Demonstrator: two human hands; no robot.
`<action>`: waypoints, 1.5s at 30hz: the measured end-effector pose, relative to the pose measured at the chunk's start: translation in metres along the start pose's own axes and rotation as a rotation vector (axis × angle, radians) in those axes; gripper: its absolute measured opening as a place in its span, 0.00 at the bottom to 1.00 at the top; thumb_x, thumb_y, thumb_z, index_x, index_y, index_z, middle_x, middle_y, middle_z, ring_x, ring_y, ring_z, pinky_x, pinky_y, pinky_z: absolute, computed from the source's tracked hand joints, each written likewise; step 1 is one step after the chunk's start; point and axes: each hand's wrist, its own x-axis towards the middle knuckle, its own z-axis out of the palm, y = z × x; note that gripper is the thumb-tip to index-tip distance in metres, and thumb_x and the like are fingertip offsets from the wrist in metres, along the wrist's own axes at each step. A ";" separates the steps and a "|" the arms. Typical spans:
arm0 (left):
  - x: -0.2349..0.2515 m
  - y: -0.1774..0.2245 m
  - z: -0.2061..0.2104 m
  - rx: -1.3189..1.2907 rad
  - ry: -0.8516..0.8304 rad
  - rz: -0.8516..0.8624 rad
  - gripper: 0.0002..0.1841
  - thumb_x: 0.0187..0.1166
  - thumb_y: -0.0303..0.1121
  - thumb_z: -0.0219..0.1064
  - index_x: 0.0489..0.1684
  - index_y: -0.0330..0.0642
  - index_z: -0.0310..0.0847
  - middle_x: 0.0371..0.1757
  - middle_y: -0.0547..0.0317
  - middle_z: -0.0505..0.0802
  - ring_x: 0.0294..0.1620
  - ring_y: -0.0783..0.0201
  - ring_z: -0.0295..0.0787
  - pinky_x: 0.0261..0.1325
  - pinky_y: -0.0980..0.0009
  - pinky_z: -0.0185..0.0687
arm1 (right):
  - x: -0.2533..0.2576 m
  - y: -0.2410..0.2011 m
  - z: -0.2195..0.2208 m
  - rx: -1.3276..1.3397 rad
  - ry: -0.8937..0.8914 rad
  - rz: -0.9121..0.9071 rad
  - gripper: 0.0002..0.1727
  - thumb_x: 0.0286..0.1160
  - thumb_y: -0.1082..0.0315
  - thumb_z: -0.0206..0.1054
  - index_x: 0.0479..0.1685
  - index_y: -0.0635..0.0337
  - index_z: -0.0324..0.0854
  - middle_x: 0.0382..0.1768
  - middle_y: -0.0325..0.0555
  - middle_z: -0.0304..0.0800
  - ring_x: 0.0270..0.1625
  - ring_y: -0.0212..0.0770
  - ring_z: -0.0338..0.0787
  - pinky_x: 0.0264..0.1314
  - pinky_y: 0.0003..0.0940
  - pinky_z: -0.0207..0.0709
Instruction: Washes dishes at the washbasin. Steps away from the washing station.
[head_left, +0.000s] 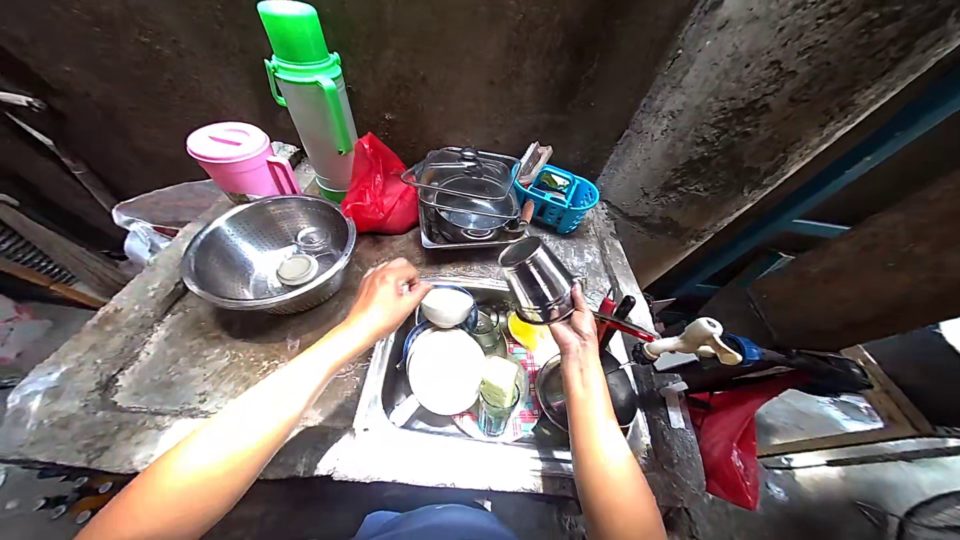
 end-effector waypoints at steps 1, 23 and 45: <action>-0.009 -0.010 -0.006 -0.001 0.008 -0.030 0.15 0.80 0.37 0.69 0.28 0.32 0.86 0.41 0.43 0.89 0.49 0.45 0.86 0.57 0.40 0.76 | -0.002 -0.004 0.002 0.059 -0.021 -0.018 0.13 0.93 0.60 0.50 0.64 0.54 0.71 0.51 0.45 0.87 0.53 0.39 0.90 0.56 0.36 0.87; 0.021 0.068 0.062 -0.544 -0.533 -0.263 0.30 0.96 0.50 0.37 0.82 0.35 0.65 0.66 0.38 0.84 0.49 0.55 0.90 0.51 0.59 0.85 | -0.086 -0.033 0.028 -2.005 -0.999 -0.447 0.11 0.80 0.73 0.63 0.48 0.72 0.87 0.51 0.65 0.91 0.62 0.64 0.89 0.66 0.63 0.75; -0.030 0.036 0.028 -0.744 -0.086 -0.785 0.07 0.83 0.20 0.53 0.45 0.42 0.75 0.25 0.67 0.84 0.20 0.76 0.82 0.23 0.80 0.79 | -0.025 -0.113 -0.143 -2.032 -0.464 0.117 0.33 0.79 0.68 0.68 0.83 0.70 0.68 0.78 0.67 0.76 0.83 0.60 0.74 0.88 0.55 0.59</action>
